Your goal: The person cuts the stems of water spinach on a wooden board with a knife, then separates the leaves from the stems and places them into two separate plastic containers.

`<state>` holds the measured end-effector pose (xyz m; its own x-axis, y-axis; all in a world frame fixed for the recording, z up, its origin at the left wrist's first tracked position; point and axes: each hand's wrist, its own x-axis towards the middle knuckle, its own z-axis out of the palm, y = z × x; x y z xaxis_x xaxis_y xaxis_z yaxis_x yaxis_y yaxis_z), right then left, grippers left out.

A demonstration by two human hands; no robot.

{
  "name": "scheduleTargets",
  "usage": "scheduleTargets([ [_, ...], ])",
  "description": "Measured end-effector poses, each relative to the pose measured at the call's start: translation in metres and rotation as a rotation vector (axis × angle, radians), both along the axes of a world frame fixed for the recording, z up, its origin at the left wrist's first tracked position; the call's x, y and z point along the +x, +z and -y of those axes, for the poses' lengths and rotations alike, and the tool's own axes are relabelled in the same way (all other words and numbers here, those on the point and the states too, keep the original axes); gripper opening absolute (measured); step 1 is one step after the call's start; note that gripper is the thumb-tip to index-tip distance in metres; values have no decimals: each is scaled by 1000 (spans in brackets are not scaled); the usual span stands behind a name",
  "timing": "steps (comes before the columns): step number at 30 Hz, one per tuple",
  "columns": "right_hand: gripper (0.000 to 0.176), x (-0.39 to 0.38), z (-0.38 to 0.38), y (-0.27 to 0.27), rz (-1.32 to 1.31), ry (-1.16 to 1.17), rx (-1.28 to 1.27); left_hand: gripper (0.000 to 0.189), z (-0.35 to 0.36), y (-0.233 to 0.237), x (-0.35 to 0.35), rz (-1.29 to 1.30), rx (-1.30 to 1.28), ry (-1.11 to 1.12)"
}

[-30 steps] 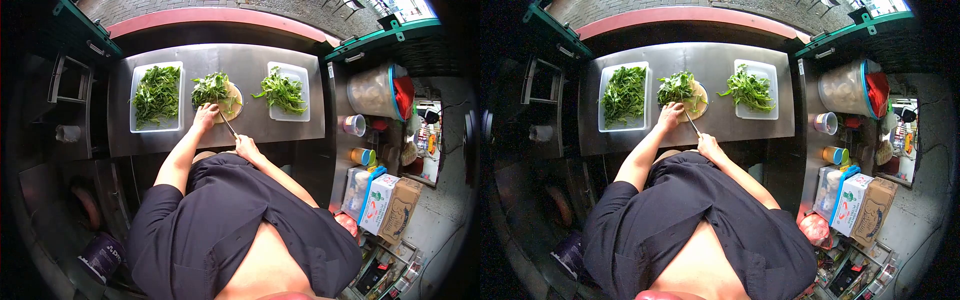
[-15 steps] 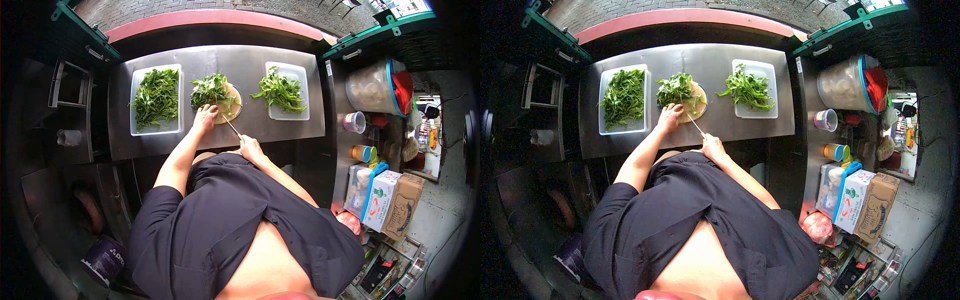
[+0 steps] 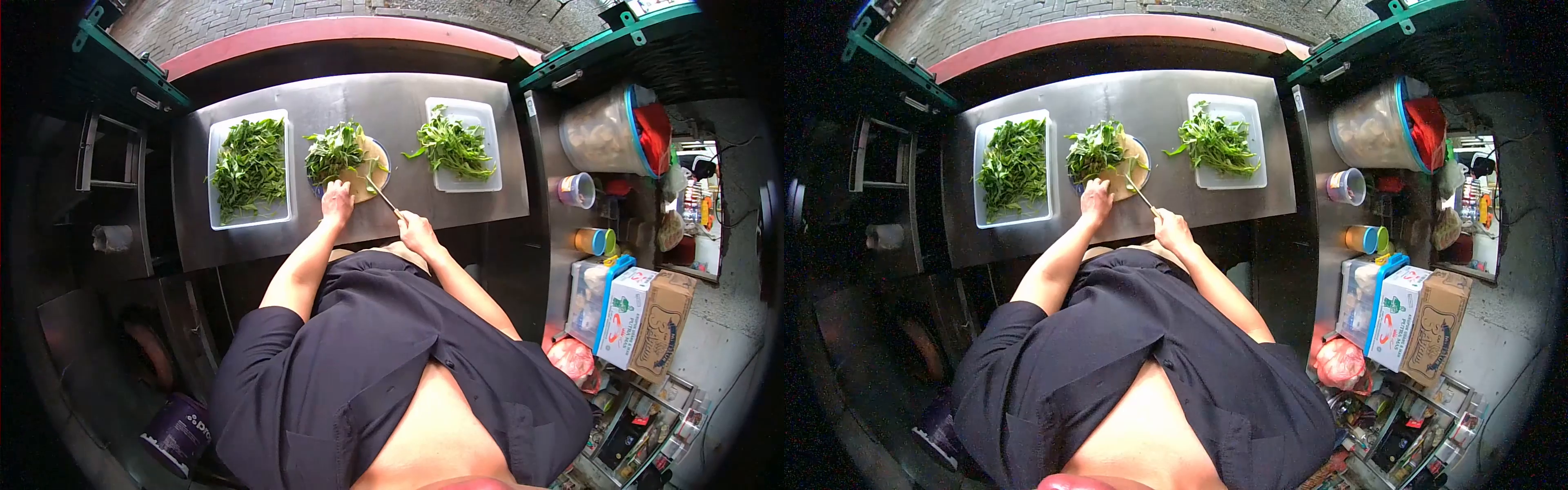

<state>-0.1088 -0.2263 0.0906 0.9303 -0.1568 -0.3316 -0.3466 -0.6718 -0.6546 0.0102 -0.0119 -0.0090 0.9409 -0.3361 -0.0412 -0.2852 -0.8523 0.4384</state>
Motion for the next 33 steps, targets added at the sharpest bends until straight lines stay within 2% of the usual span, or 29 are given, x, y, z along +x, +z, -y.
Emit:
scheduleTargets([
  [2, 25, -8, 2, -1, -36, 11, -8, 29, 4, -6, 0, 0, -46, 56],
  [4, 27, -13, 1, 7, -133, -4, 8, 24, 5, -9, 3, -127, -84, 134],
  [8, 27, -13, 3, 9, -152, -8, -42, 17, 5, -3, 4, -170, -116, 224],
  [11, 29, -3, 7, 5, -129, 0, -69, 14, 8, 4, 1, -201, -229, 293],
  [13, 30, 7, 12, 2, -99, 13, -69, 14, 13, 8, -2, -141, -438, 379],
  [17, 31, 18, 14, 9, -61, 23, -34, 15, 22, 20, -17, -114, -629, 453],
  [21, 31, 16, 10, 6, -70, 36, -24, 19, 20, 0, -25, -177, -587, 500],
  [24, 29, 9, 4, 3, -135, 36, -15, 15, 10, -23, -24, -242, -492, 670],
  [33, 30, -12, -17, 2, -96, 65, 29, 12, 9, -28, -23, -205, -440, 532],
])
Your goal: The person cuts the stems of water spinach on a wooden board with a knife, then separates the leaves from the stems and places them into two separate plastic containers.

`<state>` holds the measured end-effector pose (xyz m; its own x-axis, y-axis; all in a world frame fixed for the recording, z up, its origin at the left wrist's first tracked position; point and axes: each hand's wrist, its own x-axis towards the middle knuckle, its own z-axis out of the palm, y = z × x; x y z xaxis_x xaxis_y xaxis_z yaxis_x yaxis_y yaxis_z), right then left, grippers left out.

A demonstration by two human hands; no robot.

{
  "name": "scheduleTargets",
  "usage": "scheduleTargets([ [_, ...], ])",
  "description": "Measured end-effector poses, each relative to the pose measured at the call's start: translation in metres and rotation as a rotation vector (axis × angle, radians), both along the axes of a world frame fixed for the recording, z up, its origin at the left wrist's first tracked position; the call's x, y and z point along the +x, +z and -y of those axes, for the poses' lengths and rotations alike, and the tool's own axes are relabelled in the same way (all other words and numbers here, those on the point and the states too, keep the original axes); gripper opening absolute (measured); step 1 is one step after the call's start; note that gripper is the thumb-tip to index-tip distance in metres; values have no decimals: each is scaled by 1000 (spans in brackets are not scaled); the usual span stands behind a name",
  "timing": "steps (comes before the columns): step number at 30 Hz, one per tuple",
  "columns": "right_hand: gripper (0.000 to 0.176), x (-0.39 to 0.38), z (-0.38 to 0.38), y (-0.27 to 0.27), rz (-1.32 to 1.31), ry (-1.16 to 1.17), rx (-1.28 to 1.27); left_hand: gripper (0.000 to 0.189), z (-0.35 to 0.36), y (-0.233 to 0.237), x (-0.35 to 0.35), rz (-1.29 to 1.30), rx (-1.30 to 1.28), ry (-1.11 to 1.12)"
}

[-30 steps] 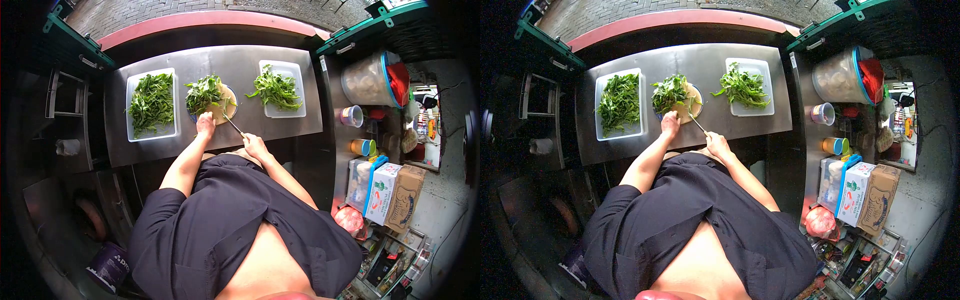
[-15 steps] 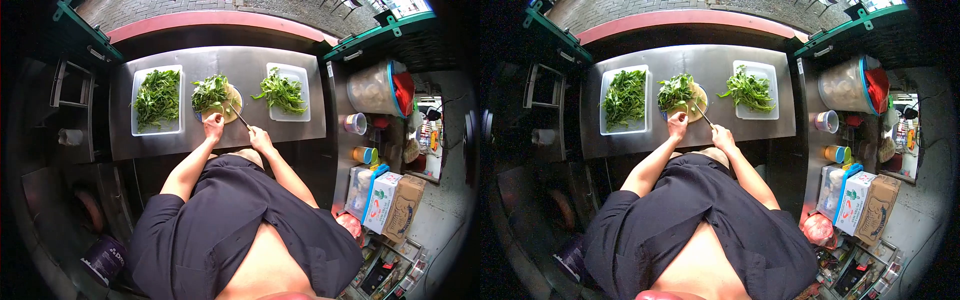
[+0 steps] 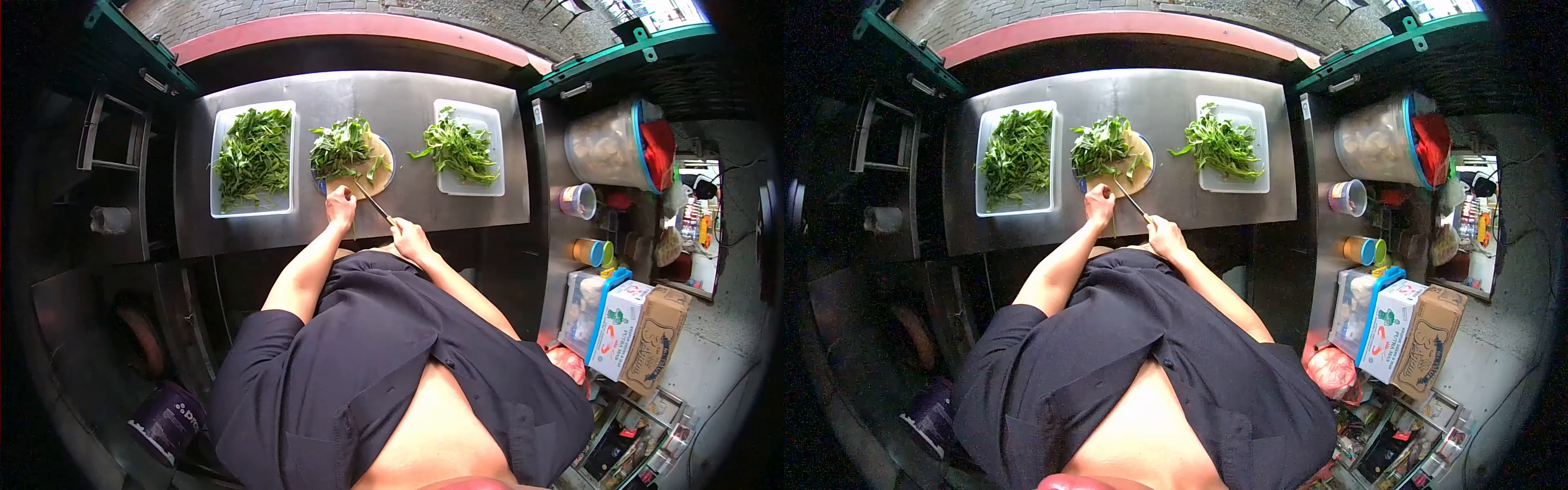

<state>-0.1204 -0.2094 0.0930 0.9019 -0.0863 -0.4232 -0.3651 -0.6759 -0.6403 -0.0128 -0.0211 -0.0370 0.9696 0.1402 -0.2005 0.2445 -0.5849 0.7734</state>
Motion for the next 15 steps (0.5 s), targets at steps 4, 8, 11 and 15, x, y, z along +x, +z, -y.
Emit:
scheduleTargets([
  [4, 30, 1, -4, -1, 17, -13, 6, 20, 5, 12, -1, -87, 9, -108],
  [8, 30, 2, -5, -4, 2, -24, -3, 24, 7, 16, 2, -93, 40, -165],
  [11, 30, 0, -6, -2, 35, -40, 6, 25, 7, 15, 4, -89, 85, -190],
  [15, 27, -4, -5, -5, 89, -81, -1, 31, 6, 17, 8, -45, 208, -348],
])
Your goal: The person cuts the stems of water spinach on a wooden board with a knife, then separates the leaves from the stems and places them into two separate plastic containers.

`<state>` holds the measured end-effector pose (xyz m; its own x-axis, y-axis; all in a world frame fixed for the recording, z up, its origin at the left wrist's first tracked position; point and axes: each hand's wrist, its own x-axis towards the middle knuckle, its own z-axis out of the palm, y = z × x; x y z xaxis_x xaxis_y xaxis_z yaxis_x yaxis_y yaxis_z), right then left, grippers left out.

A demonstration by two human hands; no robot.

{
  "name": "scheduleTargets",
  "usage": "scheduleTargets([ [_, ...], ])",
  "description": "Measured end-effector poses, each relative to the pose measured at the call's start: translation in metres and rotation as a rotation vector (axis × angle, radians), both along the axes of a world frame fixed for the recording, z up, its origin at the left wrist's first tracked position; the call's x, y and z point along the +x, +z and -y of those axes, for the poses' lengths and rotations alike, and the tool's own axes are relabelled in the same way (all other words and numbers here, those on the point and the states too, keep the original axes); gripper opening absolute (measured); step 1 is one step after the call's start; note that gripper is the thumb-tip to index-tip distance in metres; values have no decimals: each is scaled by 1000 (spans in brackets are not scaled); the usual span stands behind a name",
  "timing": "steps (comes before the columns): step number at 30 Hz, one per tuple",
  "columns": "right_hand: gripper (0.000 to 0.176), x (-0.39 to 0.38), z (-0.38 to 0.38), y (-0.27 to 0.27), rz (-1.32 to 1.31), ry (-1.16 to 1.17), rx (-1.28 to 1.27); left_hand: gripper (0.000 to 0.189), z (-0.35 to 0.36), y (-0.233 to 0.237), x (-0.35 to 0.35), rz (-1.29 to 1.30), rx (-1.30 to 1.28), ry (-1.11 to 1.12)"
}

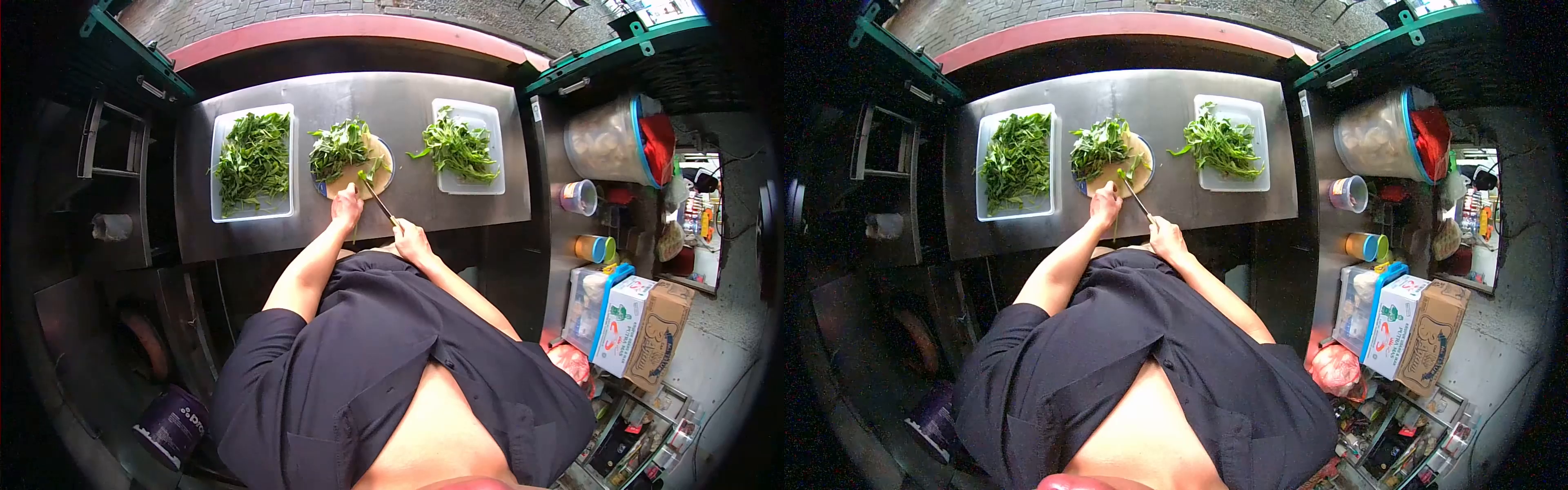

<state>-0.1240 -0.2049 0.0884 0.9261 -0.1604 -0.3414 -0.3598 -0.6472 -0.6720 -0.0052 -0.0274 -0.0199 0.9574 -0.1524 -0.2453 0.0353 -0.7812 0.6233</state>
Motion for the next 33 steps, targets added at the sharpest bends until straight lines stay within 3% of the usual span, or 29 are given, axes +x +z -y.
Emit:
scheduleTargets([
  [13, 29, 1, 9, -9, -52, -20, -13, 24, -7, -1, 2, 193, -30, -156],
  [16, 30, 3, 8, -7, -74, -9, -2, 18, -3, -1, 6, 111, -75, -36],
  [19, 30, 3, 6, -5, -46, -17, 18, 18, 1, -3, 14, -7, -78, 235],
  [33, 27, 13, 0, 12, -94, -2, 42, 20, 5, -7, 24, -14, 19, 221],
])
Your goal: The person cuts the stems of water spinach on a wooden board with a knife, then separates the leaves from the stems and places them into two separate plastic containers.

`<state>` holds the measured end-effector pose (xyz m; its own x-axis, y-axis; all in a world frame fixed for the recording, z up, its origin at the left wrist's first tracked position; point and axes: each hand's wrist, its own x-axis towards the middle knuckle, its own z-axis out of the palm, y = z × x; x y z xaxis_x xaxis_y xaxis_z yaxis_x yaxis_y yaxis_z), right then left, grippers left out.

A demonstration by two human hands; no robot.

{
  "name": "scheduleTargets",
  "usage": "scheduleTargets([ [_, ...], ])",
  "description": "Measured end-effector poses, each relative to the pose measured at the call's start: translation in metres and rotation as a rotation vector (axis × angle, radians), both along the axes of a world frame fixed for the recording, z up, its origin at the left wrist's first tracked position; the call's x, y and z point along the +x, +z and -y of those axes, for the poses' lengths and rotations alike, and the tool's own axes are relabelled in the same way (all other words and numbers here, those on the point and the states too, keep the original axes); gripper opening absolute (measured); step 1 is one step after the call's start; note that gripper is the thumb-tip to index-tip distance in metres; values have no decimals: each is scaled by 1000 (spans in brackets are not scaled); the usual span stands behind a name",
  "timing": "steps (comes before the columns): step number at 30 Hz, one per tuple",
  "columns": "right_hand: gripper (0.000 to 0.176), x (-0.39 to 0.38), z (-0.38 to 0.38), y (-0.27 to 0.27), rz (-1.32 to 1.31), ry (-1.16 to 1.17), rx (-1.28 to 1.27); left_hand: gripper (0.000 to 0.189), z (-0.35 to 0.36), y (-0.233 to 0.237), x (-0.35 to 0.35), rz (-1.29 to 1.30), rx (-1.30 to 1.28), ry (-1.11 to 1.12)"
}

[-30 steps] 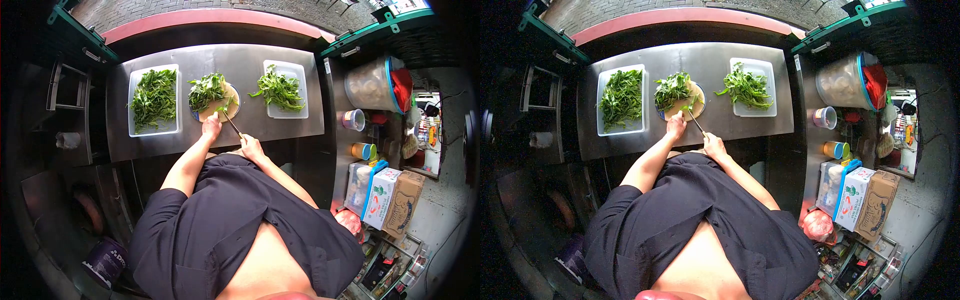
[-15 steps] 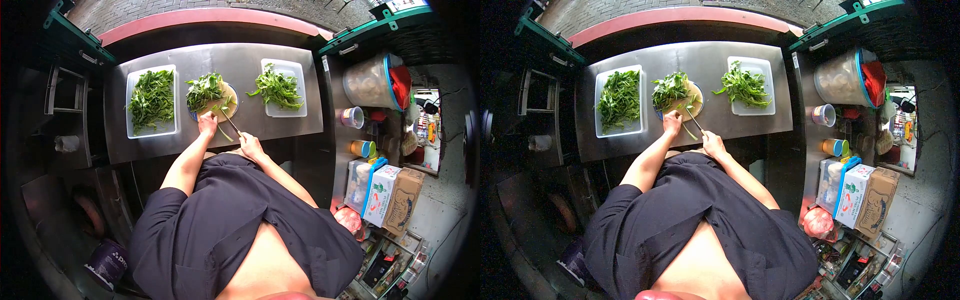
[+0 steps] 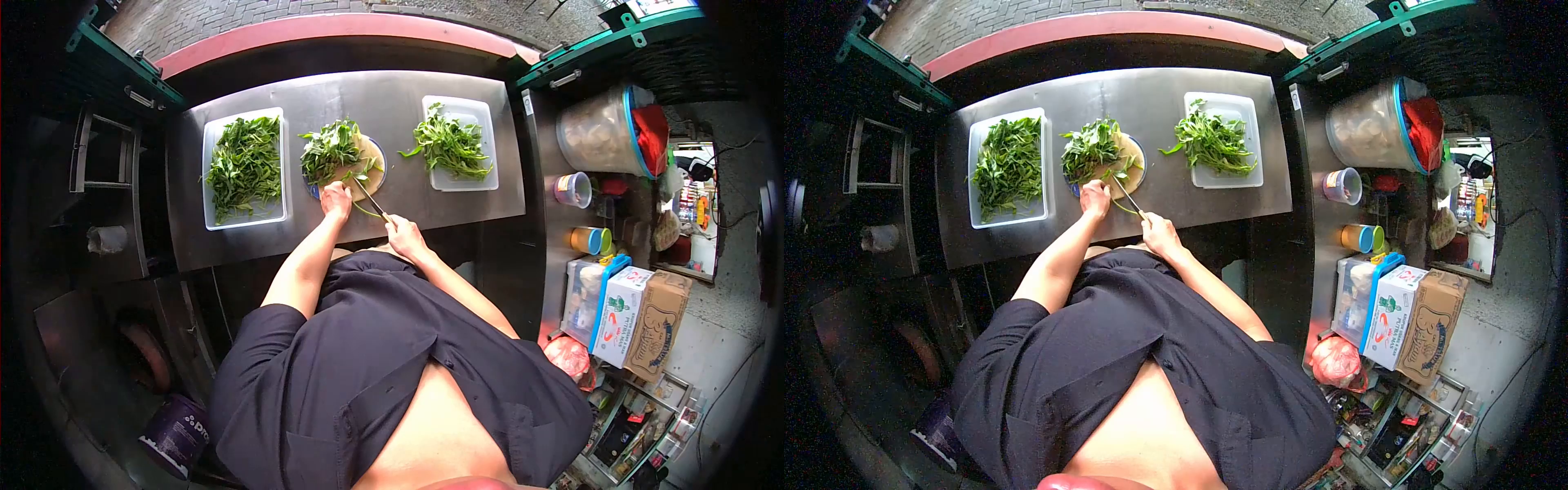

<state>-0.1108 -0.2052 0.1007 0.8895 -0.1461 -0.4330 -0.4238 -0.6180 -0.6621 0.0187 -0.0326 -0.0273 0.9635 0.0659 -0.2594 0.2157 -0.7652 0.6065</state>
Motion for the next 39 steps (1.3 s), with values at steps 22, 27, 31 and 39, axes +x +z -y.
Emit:
scheduleTargets([
  [22, 25, 13, -2, -10, 50, 32, -55, 28, -9, 15, -3, 205, 41, -281],
  [27, 26, 16, 0, -6, 16, 33, -72, 27, -10, 14, -2, 200, 71, -318],
  [31, 26, 16, -1, -1, 23, 38, -55, 16, -11, 12, -1, 229, 163, -398],
  [39, 25, 13, -1, 2, -21, 60, -70, 9, -11, 16, 0, 240, 201, -393],
])
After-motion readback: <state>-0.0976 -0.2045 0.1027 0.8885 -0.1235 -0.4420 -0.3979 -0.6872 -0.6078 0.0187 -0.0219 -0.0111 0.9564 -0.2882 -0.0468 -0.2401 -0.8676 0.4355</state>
